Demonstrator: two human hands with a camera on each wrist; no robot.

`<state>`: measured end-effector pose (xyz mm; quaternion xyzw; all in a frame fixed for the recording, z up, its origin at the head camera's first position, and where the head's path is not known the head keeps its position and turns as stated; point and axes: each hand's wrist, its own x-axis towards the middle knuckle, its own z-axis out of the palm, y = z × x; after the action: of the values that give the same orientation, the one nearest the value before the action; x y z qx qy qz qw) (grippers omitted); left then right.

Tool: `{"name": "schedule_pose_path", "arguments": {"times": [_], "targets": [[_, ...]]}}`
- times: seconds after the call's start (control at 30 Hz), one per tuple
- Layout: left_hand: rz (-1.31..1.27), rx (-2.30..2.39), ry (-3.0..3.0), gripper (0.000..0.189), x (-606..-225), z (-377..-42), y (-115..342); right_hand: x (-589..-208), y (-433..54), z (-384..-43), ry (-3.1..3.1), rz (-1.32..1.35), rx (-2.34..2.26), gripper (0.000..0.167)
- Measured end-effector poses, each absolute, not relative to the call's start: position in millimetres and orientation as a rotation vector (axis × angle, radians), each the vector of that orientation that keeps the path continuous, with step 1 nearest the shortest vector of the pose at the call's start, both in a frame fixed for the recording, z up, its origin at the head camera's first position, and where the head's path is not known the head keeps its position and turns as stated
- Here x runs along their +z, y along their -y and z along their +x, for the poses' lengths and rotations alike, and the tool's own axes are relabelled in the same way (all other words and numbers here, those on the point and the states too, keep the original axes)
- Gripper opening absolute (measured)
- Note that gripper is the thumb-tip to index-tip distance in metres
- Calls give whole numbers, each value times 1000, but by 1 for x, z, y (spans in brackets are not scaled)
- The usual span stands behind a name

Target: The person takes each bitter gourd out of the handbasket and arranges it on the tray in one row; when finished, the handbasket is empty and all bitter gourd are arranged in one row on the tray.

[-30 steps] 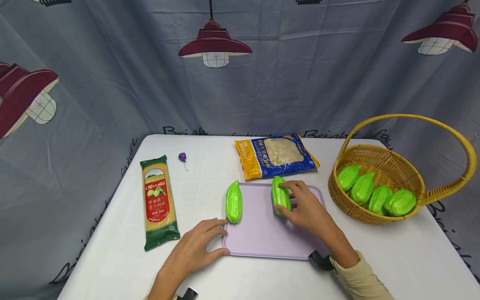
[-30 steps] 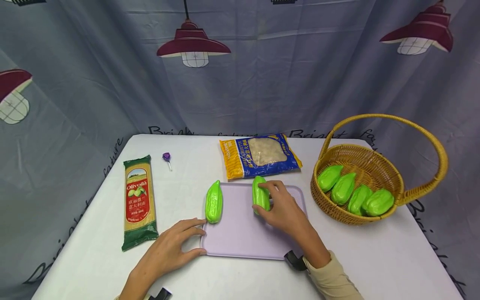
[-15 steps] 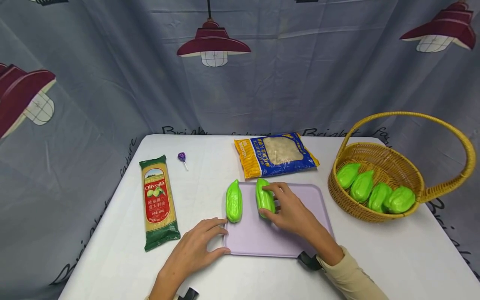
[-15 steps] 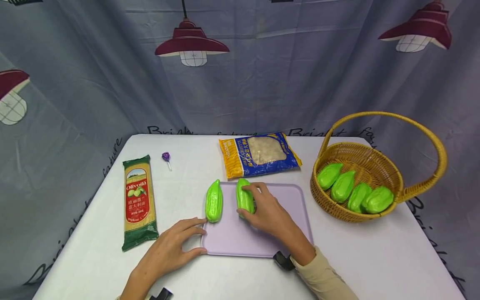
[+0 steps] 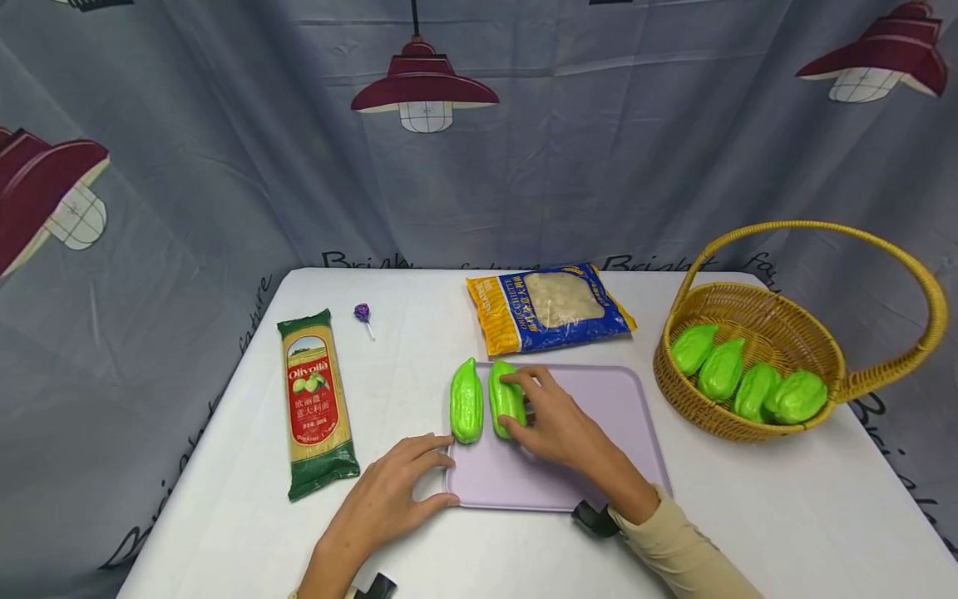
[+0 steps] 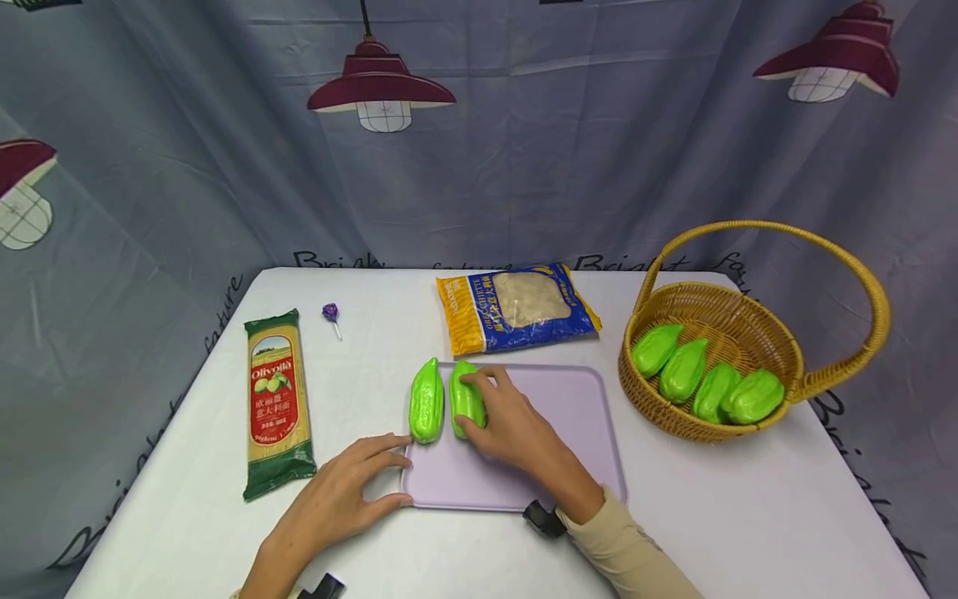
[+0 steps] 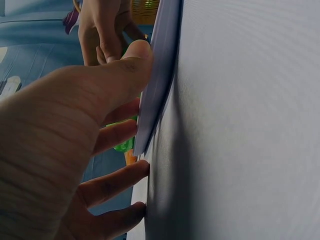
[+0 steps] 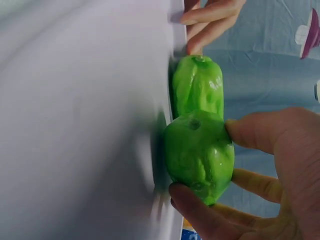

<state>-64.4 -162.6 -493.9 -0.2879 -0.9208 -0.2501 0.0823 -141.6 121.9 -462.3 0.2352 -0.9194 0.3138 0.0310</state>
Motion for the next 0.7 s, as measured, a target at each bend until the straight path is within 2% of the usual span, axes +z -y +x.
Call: {"name": "schedule_pose_path", "arguments": {"times": [0.7], "targets": [[-850,-750,2761,44,-493,-63,162,-458,-110,-137,2926,668,923,63]]}}
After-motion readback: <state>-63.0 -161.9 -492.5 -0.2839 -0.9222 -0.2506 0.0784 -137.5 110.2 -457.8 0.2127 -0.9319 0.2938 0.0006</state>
